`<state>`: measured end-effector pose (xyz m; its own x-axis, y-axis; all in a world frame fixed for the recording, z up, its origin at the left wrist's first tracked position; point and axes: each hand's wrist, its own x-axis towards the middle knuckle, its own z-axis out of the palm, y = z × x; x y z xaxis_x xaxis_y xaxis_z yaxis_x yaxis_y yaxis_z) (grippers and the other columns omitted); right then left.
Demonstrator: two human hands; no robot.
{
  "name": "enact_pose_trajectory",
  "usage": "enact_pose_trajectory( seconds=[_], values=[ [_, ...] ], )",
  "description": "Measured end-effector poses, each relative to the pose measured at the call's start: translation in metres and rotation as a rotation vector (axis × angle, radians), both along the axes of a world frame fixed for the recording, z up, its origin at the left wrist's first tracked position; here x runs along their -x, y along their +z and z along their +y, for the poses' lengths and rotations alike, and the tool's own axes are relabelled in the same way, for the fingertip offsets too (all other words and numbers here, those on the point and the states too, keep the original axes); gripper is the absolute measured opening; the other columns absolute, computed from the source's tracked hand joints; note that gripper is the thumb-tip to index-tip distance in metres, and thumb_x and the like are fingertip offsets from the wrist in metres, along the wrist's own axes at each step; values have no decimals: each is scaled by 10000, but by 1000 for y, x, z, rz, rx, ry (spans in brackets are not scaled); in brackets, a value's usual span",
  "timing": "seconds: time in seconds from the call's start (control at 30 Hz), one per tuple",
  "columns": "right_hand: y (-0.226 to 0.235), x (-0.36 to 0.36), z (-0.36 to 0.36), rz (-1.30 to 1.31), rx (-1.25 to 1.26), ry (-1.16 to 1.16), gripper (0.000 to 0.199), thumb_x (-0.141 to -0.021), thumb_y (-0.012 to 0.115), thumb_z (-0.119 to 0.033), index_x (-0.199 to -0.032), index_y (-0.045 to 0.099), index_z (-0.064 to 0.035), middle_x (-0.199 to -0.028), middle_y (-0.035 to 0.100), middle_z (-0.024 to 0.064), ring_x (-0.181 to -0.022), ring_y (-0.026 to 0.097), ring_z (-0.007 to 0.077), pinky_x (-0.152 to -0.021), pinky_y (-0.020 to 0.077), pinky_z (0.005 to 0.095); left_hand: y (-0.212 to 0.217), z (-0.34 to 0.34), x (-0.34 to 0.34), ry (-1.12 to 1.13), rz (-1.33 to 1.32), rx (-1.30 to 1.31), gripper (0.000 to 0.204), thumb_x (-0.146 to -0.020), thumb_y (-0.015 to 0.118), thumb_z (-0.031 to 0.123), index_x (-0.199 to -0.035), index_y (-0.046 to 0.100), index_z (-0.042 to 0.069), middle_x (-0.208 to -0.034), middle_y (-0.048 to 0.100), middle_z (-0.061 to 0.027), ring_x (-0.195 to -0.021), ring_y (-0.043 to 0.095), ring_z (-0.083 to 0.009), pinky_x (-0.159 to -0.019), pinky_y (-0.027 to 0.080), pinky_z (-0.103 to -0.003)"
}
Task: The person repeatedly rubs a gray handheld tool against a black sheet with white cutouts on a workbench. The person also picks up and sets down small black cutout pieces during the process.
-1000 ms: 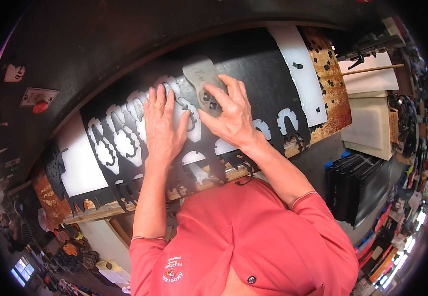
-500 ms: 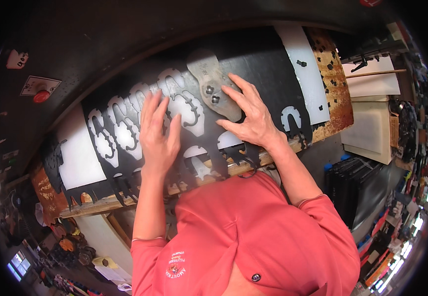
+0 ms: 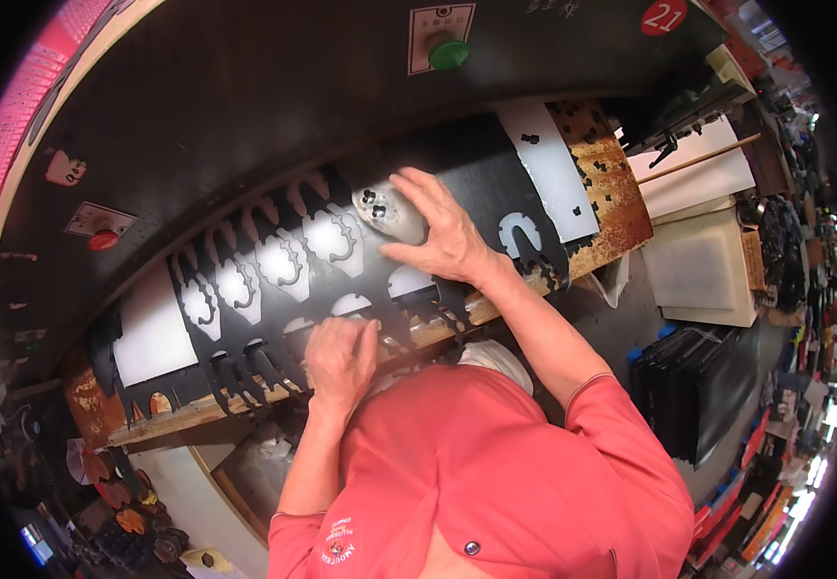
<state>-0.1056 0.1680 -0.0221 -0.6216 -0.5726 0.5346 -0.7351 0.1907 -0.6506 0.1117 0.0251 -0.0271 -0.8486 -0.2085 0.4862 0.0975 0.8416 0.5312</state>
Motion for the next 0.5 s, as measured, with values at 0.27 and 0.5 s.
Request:
enact_pose_trajectory(
  seconds=[0.27,0.5],
  values=[
    [67,16,31,72,391,-215,101,-968,773,-104,-996,739,-13,-884,712,98,-769,707,230,-709,570,336,-4,2,-3,81,38,22,117,-908,805,66,-888,691,49,-820,683,-111,-749,652,-328,-689,492,-433],
    [75,23,37,219,324,-155,81,-995,740,-78,-973,714,-5,-859,695,94,-742,662,174,-696,531,320,-8,4,-3,149,78,-16,118,-916,798,70,-855,705,30,-780,690,-126,-715,672,-325,-679,520,-426]
  ],
)
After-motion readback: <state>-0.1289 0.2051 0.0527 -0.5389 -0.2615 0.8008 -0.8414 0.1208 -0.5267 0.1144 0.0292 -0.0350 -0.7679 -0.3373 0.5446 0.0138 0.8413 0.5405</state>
